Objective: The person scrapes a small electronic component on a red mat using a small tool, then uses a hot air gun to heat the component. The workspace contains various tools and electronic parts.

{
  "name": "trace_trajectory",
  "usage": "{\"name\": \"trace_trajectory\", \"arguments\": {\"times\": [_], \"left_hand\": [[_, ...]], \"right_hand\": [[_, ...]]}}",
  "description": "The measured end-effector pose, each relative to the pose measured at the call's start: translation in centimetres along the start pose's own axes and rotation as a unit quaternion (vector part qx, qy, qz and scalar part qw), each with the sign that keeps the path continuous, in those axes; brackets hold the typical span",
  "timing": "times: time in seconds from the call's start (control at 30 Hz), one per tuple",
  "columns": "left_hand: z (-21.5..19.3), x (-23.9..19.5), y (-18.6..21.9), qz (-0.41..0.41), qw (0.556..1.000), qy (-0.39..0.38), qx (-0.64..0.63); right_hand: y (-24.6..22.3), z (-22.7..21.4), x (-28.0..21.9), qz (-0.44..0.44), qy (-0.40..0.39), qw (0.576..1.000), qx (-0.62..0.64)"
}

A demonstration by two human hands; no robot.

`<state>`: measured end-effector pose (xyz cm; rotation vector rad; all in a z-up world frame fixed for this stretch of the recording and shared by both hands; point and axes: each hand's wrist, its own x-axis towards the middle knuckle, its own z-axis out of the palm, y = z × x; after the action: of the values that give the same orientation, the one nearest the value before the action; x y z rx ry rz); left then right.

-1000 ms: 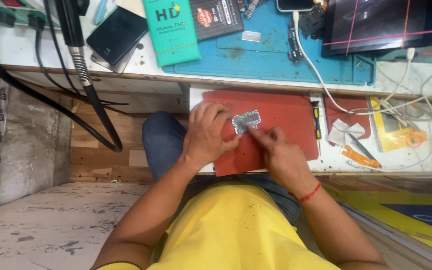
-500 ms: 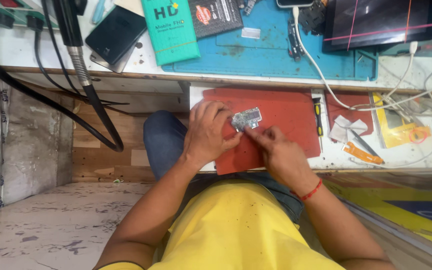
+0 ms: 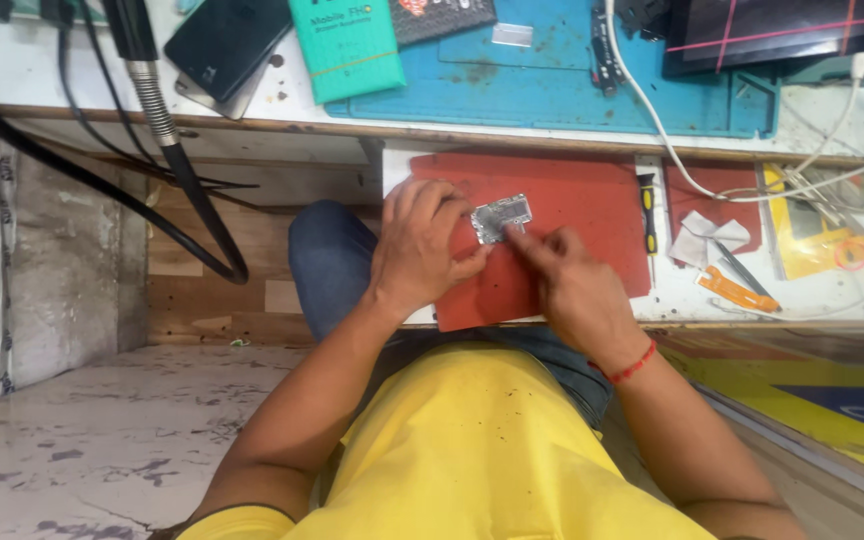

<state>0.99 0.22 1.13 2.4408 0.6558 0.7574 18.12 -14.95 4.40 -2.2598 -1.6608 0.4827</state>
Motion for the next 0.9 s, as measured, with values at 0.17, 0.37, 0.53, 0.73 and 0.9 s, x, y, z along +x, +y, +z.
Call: {"name": "trace_trajectory", "arguments": {"times": [0.17,0.37,0.53,0.73,0.9], "left_hand": [[0.15,-0.1,0.16,-0.012,1.0,-0.004,0.003],[0.32,-0.26,0.19,-0.01,1.0,-0.005,0.003],[0.34,0.21,0.01,0.0,1.0,0.011,-0.003],[-0.02,0.08,-0.08,-0.002,1.0,0.003,-0.009],[-0.08,-0.04,0.32,-0.001,1.0,-0.001,-0.008]], "right_hand": [[-0.01,0.13,-0.12,-0.002,-0.019,1.0,-0.004],[-0.31,-0.11,-0.18,0.016,-0.006,1.0,-0.008],[0.08,-0.01,-0.14,0.036,0.01,0.999,-0.005],[-0.09,0.07,-0.39,-0.005,-0.031,0.999,-0.008],[-0.61,-0.36,-0.7,-0.006,-0.06,0.998,-0.024]]}}
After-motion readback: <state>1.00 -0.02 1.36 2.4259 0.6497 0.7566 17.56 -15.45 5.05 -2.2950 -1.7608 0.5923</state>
